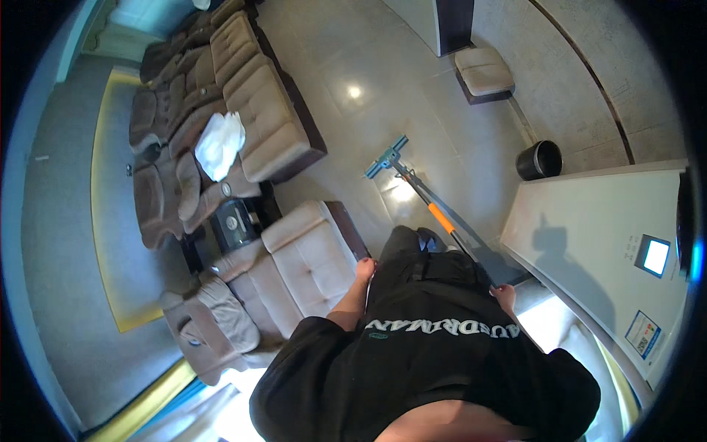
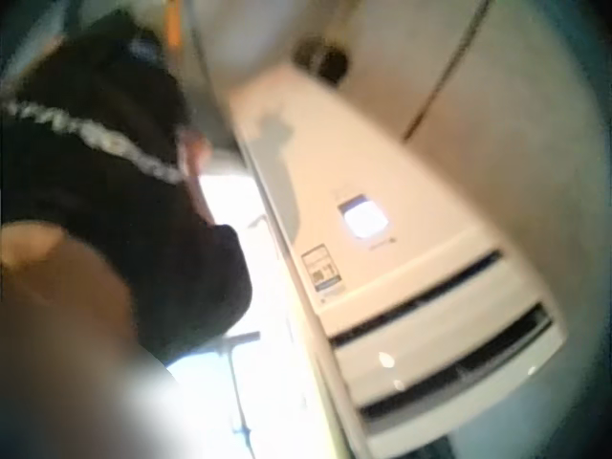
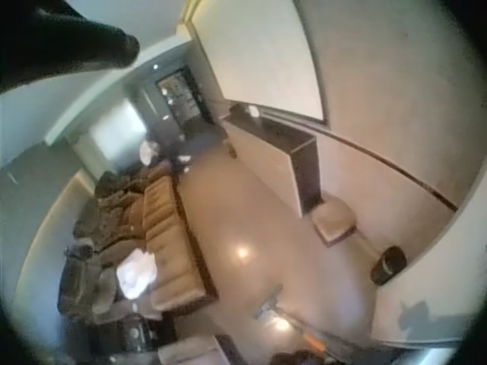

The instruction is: The person mops the floor across a room and into a hallway using a floor squeegee mop.

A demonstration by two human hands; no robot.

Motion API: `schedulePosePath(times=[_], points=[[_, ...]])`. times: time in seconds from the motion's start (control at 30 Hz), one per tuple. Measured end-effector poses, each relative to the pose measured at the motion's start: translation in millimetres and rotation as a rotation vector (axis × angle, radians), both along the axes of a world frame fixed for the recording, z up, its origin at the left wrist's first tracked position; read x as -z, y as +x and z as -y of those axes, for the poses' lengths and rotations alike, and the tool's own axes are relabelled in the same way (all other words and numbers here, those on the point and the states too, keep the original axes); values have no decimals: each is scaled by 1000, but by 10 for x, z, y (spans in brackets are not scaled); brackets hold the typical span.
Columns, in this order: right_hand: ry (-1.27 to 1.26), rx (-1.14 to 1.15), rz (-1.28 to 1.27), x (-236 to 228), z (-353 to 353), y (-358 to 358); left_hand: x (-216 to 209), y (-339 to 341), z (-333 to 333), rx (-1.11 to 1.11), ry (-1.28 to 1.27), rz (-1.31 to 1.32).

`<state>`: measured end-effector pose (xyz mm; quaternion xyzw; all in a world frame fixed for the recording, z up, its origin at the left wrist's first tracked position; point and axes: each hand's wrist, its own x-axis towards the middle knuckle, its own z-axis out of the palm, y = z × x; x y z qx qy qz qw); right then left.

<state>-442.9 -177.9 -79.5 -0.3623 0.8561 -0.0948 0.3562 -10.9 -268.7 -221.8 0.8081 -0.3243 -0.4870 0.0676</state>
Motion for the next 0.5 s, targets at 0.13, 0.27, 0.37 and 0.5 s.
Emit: schedulePosePath(times=[0.13,0.27,0.37,0.5], points=[[117,-3,-44,-221,582,592,-542,381,570,-156,-5,-202],[19,72,-35,-251,1237,1013,-993,697,1262,-104,21,-307],[129,116,22,-249,1838,1211,-1020,880,1610,-125,-105,-304],[90,164,64,-389,2440,1618,-1154,1006,1776,-134,-59,-326]])
